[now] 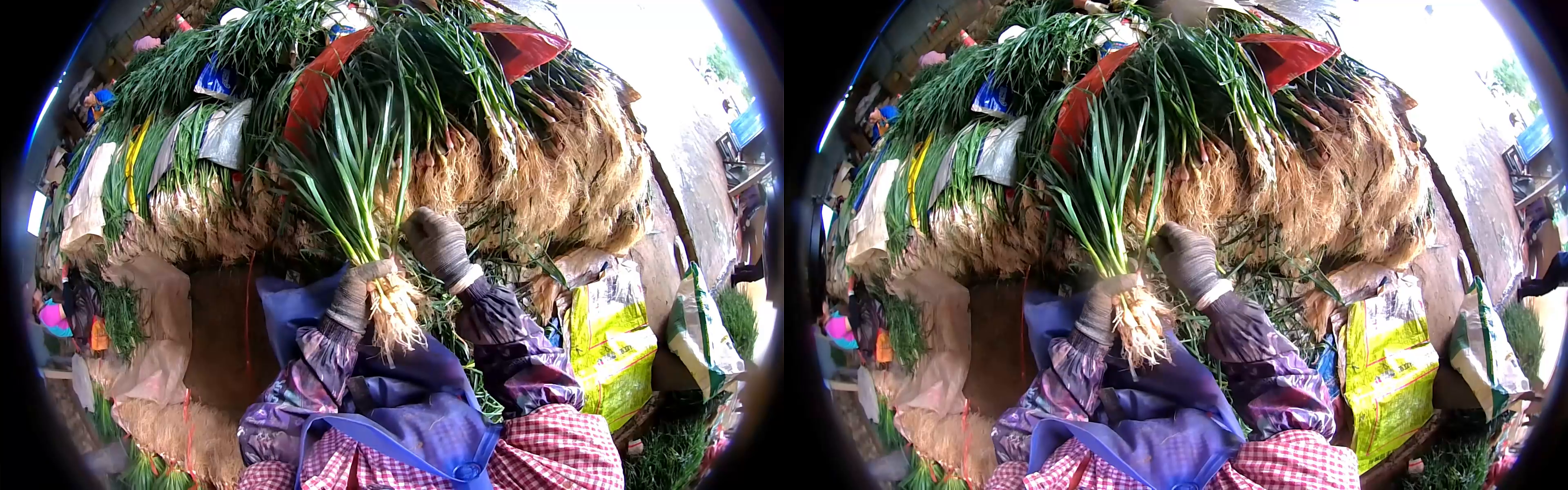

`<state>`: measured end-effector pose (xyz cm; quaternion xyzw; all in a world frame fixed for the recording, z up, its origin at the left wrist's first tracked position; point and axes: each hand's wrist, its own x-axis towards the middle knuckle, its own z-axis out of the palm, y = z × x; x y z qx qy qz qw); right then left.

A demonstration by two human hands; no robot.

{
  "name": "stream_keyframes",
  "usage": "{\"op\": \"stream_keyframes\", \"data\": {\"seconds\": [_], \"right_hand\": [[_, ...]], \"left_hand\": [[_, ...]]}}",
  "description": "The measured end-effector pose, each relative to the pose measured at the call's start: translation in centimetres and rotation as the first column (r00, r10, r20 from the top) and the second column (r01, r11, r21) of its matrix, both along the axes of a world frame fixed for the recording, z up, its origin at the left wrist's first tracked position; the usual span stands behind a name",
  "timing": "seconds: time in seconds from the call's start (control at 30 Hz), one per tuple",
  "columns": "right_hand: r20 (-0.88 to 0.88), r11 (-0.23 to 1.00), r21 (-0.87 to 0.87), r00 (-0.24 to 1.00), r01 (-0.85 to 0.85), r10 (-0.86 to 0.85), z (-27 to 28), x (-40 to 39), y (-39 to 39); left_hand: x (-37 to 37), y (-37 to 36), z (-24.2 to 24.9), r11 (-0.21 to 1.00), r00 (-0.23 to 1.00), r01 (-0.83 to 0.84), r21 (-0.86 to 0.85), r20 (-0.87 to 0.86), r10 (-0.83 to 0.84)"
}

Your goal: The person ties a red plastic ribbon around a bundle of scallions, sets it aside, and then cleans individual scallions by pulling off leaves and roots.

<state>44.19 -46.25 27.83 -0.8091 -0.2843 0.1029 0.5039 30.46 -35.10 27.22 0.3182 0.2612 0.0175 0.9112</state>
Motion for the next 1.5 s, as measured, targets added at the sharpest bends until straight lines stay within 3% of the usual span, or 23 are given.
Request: {"op": "stream_keyframes", "data": {"seconds": [0.03,0.1,0.23,0.33,0.47,0.53,0.57,0.6,0.67,0.73,0.83,0.87,0.9,0.97,1.0,1.07,1.13,1.2,1.27,1.33,1.4,1.47,1.5], "right_hand": [[-0.321,0.987,0.144,0.947,0.069,-0.019,-0.5,0.2,0.2],[-0.691,0.928,0.303,0.721,0.216,0.058,0.0,0.6,-0.2],[-0.715,0.931,0.365,0.637,-0.013,0.289,0.0,-0.4,1.2],[-0.648,0.885,0.449,0.727,0.124,0.227,0.3,-1.4,1.4],[-0.707,0.581,0.696,0.259,0.422,0.659,-1.7,-1.7,2.0],[-0.714,0.497,0.664,0.277,0.559,0.643,-2.9,-0.8,1.6],[-0.845,0.542,0.528,0.340,0.654,0.413,-4.9,1.1,1.6],[-0.817,0.752,0.461,0.556,0.472,0.153,-5.5,1.9,0.6],[-0.804,0.850,0.458,0.528,0.259,0.272,-3.5,1.2,0.5],[-0.740,0.742,0.666,0.201,0.080,0.642,-1.8,0.0,0.7],[-0.665,0.625,0.745,0.327,0.231,0.672,-1.4,-1.3,2.2],[-0.722,0.694,0.674,0.422,0.253,0.548,-0.5,-1.5,1.8],[-0.718,0.870,0.492,0.580,0.031,0.385,-1.3,-0.7,1.1],[-0.380,0.965,-0.060,0.900,-0.255,0.214,-6.1,1.0,-0.8],[-0.101,0.725,-0.553,0.896,-0.411,0.431,-7.6,2.5,-1.8],[-0.166,0.176,-0.918,0.747,-0.355,0.644,-4.9,2.2,-3.4],[-0.320,0.159,-0.889,0.831,-0.430,0.455,-3.2,4.6,-2.9],[0.243,0.498,-0.865,0.920,0.062,0.307,1.7,6.2,-1.6],[0.595,0.888,-0.223,0.778,0.401,-0.202,3.4,9.4,0.2],[0.723,0.899,-0.082,0.646,0.430,-0.243,1.9,14.6,2.2],[0.652,0.808,-0.364,0.746,0.462,-0.133,1.9,16.4,3.7],[0.599,0.828,-0.342,0.782,0.444,-0.172,3.6,14.4,4.1],[0.307,0.950,-0.221,0.941,0.218,-0.145,4.3,13.0,3.4]], "left_hand": [[0.3,2.7,-7.2,0.982,0.973,0.185,0.038,0.132,-0.189],[-0.2,2.0,-5.5,0.986,0.975,0.167,0.017,0.146,-0.167],[-1.3,0.9,-1.3,0.988,0.989,0.145,0.061,0.029,-0.147],[-1.3,1.7,-2.4,0.984,0.986,0.165,-0.063,0.015,-0.164],[-1.2,0.6,0.8,0.946,0.967,0.186,-0.266,0.218,-0.129],[-1.6,0.4,1.0,0.906,0.932,0.236,-0.350,0.345,-0.110],[-1.7,0.5,1.0,0.905,0.930,0.242,-0.350,0.351,-0.113],[-2.0,0.6,1.1,0.900,0.923,0.248,-0.358,0.370,-0.107],[-2.0,0.2,1.7,0.937,0.939,0.131,-0.323,0.343,-0.013],[-2.1,0.7,1.2,0.849,0.925,0.255,-0.463,0.373,-0.074],[-2.2,-0.1,1.6,0.937,0.964,0.088,-0.338,0.267,0.006],[-2.5,0.2,1.4,0.954,0.974,0.115,-0.278,0.222,-0.053],[-2.9,0.9,1.2,0.965,0.979,0.146,-0.219,0.175,-0.109],[-3.3,2.0,1.2,0.973,0.977,0.182,-0.140,0.136,-0.163],[-3.3,1.7,1.3,0.991,0.981,0.071,-0.111,0.188,-0.049],[-3.5,2.0,3.1,0.983,0.979,0.054,-0.176,0.205,-0.017],[-3.8,3.1,2.0,0.978,0.982,0.090,-0.186,0.180,-0.056],[-2.9,3.1,1.3,0.985,0.956,0.044,-0.168,0.293,0.007],[-1.8,1.6,3.0,0.982,0.962,-0.066,-0.177,0.250,0.109],[-0.8,0.7,3.1,0.967,0.962,-0.067,-0.248,0.242,0.129],[-0.4,0.9,1.7,0.984,0.978,-0.079,-0.160,0.177,0.107],[-0.6,2.3,1.1,1.000,0.993,0.018,0.002,0.118,-0.019],[-0.4,2.1,0.9,0.998,0.994,-0.065,0.023,0.094,0.063]]}}
